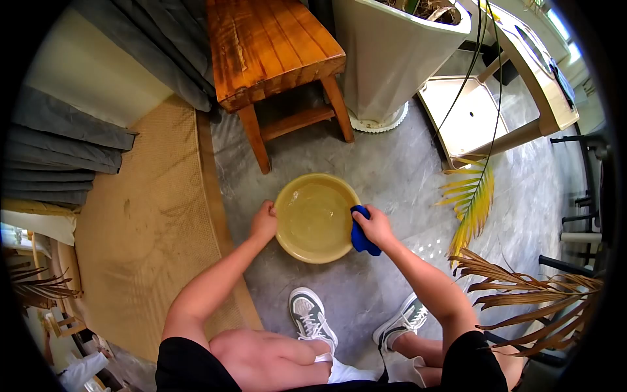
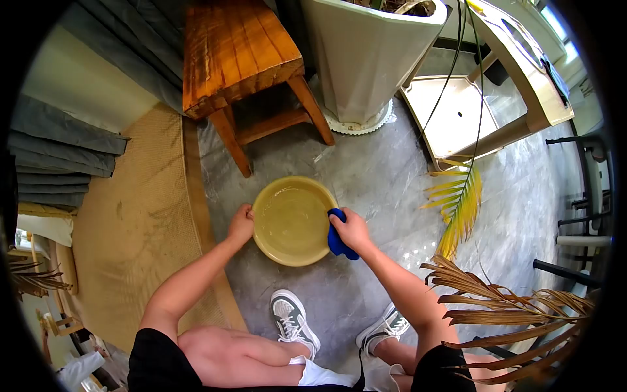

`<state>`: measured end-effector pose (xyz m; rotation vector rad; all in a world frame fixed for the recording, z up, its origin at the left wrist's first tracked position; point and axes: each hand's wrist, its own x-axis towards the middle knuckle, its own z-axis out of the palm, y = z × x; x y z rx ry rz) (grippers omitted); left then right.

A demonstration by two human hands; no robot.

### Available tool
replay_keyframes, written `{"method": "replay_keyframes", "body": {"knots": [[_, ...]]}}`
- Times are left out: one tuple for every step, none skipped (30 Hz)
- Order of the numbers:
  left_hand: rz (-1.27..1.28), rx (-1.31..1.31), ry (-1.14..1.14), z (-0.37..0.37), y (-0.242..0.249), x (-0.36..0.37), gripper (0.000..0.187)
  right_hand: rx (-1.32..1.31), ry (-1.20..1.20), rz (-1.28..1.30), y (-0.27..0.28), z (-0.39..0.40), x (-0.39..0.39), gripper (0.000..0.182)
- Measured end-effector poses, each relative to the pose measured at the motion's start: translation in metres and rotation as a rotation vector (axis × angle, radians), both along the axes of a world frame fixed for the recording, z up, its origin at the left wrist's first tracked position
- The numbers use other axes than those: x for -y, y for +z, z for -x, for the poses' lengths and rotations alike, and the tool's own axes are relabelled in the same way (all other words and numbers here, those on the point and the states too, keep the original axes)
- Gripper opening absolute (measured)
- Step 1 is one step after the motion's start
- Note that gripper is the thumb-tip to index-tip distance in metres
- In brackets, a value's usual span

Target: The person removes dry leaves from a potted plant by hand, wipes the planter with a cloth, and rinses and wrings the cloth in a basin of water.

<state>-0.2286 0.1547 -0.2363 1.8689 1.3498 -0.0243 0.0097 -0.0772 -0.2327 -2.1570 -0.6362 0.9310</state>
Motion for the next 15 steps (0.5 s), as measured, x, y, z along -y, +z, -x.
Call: {"method": "replay_keyframes", "body": {"knots": [[0.006, -0.028, -0.003, 0.004, -0.006, -0.01, 0.025, 0.031, 0.014, 0.006, -0.001, 0.0, -0.01, 0.039], [-0.004, 0.005, 0.009, 0.009, -0.019, -0.019, 0.025, 0.012, 0.007, -0.006, -0.001, 0.001, -0.019, 0.04], [-0.004, 0.007, 0.007, 0.012, -0.021, -0.025, 0.025, 0.014, 0.005, -0.006, 0.0, 0.003, -0.027, 0.04], [-0.034, -0.018, 0.024, 0.012, -0.022, -0.031, 0.025, 0.042, 0.015, 0.002, 0.001, 0.005, -0.034, 0.041], [-0.064, -0.039, 0.038, 0.011, -0.023, -0.036, 0.026, 0.074, 0.023, 0.012, 0.003, 0.005, -0.041, 0.041], [-0.056, -0.032, 0.024, 0.013, -0.026, -0.039, 0.026, 0.077, 0.022, 0.012, -0.001, 0.006, -0.046, 0.042], [-0.061, -0.003, 0.032, 0.014, -0.03, -0.041, 0.026, 0.084, 0.021, -0.006, -0.013, 0.006, -0.047, 0.041], [-0.067, 0.034, 0.041, 0.013, -0.035, -0.044, 0.026, 0.099, 0.022, -0.005, -0.02, 0.005, -0.049, 0.041], [-0.098, 0.067, 0.051, 0.017, -0.051, -0.05, 0.026, 0.115, 0.021, -0.002, -0.023, 0.005, -0.052, 0.041], [-0.127, 0.103, 0.057, 0.022, -0.068, -0.053, 0.026, 0.105, 0.023, 0.01, -0.024, 0.006, -0.054, 0.041], [-0.12, 0.049, 0.063, 0.022, -0.059, -0.052, 0.026, 0.104, 0.018, 0.02, -0.023, 0.007, -0.055, 0.041], [-0.115, 0.012, 0.063, 0.018, -0.053, -0.052, 0.027, 0.124, 0.021, 0.02, -0.025, 0.006, -0.055, 0.041], [-0.138, 0.114, 0.045, 0.023, -0.069, -0.056, 0.028, 0.149, 0.027, 0.019, -0.026, 0.007, -0.053, 0.04], [-0.152, 0.143, 0.03, 0.025, -0.073, -0.057, 0.028, 0.138, 0.02, 0.001, -0.021, 0.008, -0.052, 0.041], [-0.053, 0.124, 0.052, 0.027, -0.075, -0.062, 0.028, 0.122, 0.018, -0.018, -0.018, 0.008, -0.051, 0.041]]}}
